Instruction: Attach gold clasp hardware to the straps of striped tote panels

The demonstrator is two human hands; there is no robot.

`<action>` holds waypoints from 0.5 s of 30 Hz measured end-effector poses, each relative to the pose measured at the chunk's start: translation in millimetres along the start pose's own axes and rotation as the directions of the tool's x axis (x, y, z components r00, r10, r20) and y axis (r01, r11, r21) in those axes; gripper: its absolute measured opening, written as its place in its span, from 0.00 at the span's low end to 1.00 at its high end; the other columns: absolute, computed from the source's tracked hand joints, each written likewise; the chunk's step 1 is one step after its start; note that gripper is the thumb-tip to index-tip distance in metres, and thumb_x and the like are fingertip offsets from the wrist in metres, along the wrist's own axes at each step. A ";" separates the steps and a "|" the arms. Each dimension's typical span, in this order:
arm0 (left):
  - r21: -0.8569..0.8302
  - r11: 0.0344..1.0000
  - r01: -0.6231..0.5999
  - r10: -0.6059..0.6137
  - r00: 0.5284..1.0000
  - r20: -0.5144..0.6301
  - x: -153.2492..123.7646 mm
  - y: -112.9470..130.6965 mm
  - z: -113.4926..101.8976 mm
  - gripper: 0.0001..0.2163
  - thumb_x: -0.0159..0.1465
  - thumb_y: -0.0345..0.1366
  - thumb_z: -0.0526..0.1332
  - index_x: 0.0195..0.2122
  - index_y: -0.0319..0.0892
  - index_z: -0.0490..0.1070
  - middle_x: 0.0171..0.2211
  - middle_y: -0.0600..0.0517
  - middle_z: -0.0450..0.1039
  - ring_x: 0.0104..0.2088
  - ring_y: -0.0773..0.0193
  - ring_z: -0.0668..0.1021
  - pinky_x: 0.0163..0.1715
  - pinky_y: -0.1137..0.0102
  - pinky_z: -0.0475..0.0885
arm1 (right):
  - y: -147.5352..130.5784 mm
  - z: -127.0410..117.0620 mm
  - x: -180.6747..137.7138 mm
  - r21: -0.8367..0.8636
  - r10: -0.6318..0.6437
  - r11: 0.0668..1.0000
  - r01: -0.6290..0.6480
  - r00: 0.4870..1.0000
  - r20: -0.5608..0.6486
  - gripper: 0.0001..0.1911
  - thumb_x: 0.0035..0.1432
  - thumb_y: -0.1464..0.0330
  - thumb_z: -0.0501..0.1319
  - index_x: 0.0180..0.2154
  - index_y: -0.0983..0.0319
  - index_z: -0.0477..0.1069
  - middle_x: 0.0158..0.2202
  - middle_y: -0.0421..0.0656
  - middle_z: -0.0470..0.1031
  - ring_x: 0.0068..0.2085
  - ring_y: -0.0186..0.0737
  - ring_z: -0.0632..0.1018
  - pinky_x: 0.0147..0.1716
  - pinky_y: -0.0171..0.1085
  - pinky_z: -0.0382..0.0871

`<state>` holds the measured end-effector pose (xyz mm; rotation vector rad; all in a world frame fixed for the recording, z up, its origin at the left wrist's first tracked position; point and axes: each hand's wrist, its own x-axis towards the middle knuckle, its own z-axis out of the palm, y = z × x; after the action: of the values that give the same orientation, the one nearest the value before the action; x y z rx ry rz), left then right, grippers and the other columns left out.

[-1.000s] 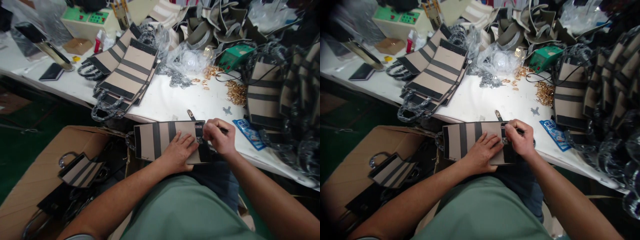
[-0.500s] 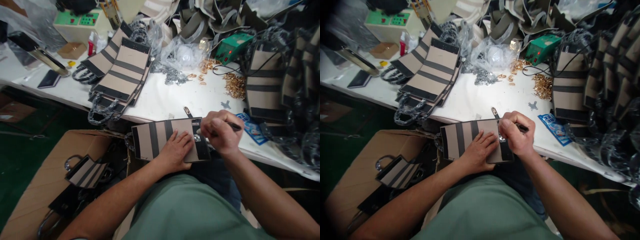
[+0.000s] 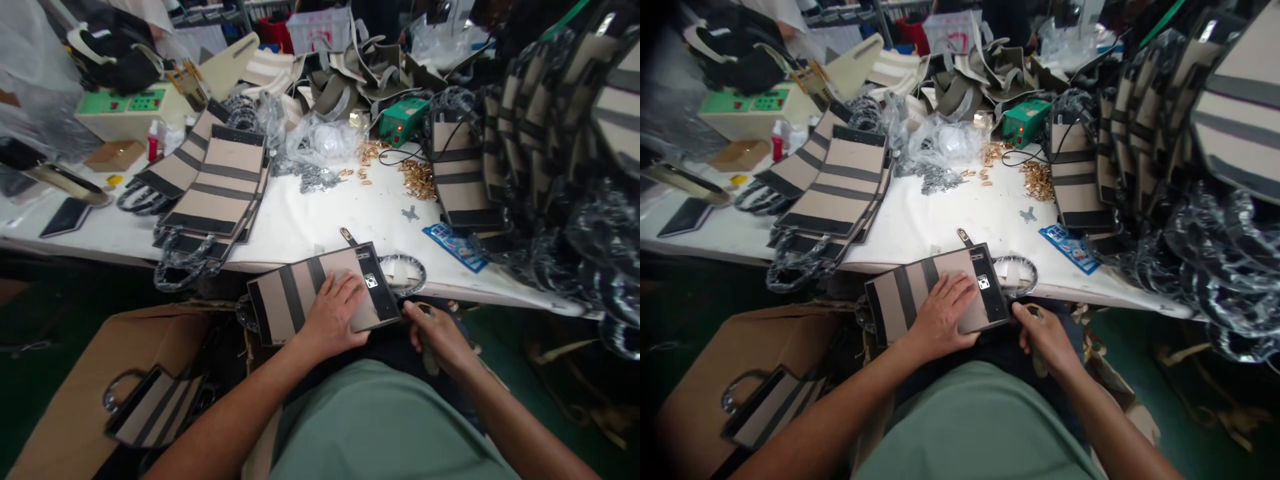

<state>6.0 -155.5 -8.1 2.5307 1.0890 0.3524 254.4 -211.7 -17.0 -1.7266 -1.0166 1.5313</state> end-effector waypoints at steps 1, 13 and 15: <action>-0.001 1.000 -0.005 0.005 1.000 -0.008 0.1 -0.5 0.7 0.39 0.56 0.46 0.71 0.67 0.38 0.63 0.68 0.39 0.63 0.71 0.44 0.60 0.74 0.48 0.43 | 7.4 6.3 3.8 0.078 0.012 0.997 -0.011 1.000 -0.010 0.27 0.60 0.42 0.62 0.36 0.61 0.73 0.17 0.37 0.70 0.19 0.35 0.70 0.19 0.32 0.63; 0.102 0.992 -0.080 0.112 0.928 -0.355 -20.5 11.5 -54.1 0.43 0.57 0.53 0.73 0.69 0.43 0.58 0.68 0.36 0.61 0.68 0.40 0.65 0.68 0.44 0.61 | -66.4 22.9 -31.4 0.085 -0.324 0.942 0.323 0.946 -0.002 0.24 0.55 0.50 0.70 0.44 0.62 0.80 0.39 0.48 0.84 0.35 0.47 0.82 0.31 0.39 0.78; 0.070 0.997 -0.024 0.057 0.849 -0.525 -14.6 15.4 -83.6 0.43 0.58 0.50 0.73 0.70 0.44 0.56 0.68 0.36 0.59 0.69 0.40 0.64 0.67 0.46 0.63 | -93.9 0.6 -42.9 -0.002 -0.502 0.864 0.503 0.862 0.065 0.17 0.58 0.54 0.70 0.41 0.60 0.82 0.41 0.47 0.84 0.41 0.49 0.83 0.38 0.40 0.79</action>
<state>-24.3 -157.1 72.6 2.5780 1.2428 1.0962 238.4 -199.6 84.3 -1.2845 -1.3868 1.2373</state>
